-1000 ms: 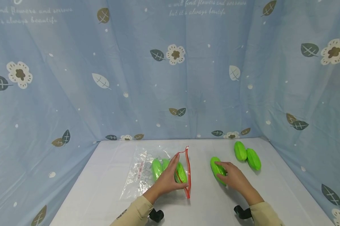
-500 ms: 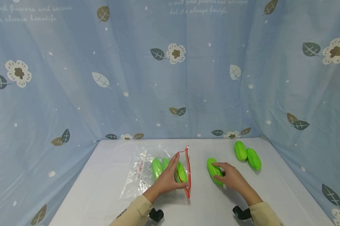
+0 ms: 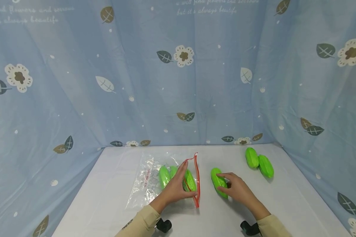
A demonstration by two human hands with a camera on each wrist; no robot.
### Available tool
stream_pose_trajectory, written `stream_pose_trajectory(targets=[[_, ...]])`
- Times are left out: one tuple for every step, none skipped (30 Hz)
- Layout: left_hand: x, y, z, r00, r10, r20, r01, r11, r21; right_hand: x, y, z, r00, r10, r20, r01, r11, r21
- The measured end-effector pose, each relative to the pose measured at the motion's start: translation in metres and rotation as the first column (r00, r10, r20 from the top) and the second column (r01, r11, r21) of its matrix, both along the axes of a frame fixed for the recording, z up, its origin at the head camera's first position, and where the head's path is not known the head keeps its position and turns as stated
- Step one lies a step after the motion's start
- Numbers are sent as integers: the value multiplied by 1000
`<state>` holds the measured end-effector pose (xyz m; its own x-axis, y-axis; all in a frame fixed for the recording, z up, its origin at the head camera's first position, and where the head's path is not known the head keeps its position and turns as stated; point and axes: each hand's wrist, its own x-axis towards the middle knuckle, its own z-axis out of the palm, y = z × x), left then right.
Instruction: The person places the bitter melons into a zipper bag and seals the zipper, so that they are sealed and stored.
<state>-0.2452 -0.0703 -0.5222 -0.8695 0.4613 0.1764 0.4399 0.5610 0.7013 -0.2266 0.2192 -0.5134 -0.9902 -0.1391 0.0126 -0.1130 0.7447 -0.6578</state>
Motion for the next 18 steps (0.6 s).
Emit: stream_pose_trajectory(targets=[[0, 0, 0, 1000, 0, -1, 0, 1000, -1, 0, 0, 0, 1000, -3, 0, 3, 1000, 0], [0, 0, 0, 1000, 1, -2, -1, 1000, -4, 0, -1, -1, 1000, -5, 0, 5, 1000, -1], [0, 0, -1, 1000, 2, -1, -2, 1000, -5, 1, -1, -1, 1000, -7, 1, 8, 1000, -5], [0, 0, -1, 1000, 3, 0, -3, 1000, -6, 1, -1, -2, 1000, -11, 3, 11, 1000, -8], [0, 0, -1, 1000, 4, 1, -4, 1000, -7, 1, -1, -2, 1000, -10, 2, 10, 1000, -13], [0, 0, -1, 1000, 5, 3, -5, 1000, -9, 1, 0, -3, 1000, -10, 0, 10, 1000, -19], [0, 0, -1, 1000, 7, 5, -7, 1000, -11, 1, 0, -4, 1000, -8, -2, 8, 1000, -23], [0, 0, -1, 1000, 7, 7, -7, 1000, -13, 1, 0, -5, 1000, -10, -1, 10, 1000, -28], [1, 1, 0, 1000, 8, 8, -8, 1000, -14, 2, 1, -6, 1000, -10, -2, 10, 999, -32], [1, 1, 0, 1000, 8, 10, -8, 1000, -15, 2, 1, -6, 1000, -10, -1, 10, 999, -41], [1, 1, 0, 1000, 9, 12, -9, 1000, -16, 2, 1, -7, 1000, -10, -1, 9, 999, -49], [1, 1, 0, 1000, 9, 14, -9, 1000, -16, 2, 1, -7, 1000, -10, 1, 10, 998, -57], [1, 1, 1, 1000, 8, 14, -8, 1000, -16, 2, 2, -8, 1000, -9, 2, 9, 998, -66], [1, 1, 1, 1000, 8, 14, -8, 1000, -16, 1, 2, -9, 1000, -11, 5, 12, 997, -75], [1, 1, 1, 1000, 8, 14, -7, 1000, -16, 1, 2, -9, 1000, -12, 7, 13, 996, -84], [1, 1, 1, 1000, 6, 12, -6, 1000, -14, 1, 2, -9, 1000, -14, 10, 15, 996, -91], [1, 1, 2, 1000, 5, 9, -5, 1000, -13, 1, 2, -10, 1000, -14, 10, 15, 995, -94], [1, 1, 2, 1000, 5, 10, -5, 1000, -15, 1, 2, -10, 1000, -13, 10, 14, 995, -99]])
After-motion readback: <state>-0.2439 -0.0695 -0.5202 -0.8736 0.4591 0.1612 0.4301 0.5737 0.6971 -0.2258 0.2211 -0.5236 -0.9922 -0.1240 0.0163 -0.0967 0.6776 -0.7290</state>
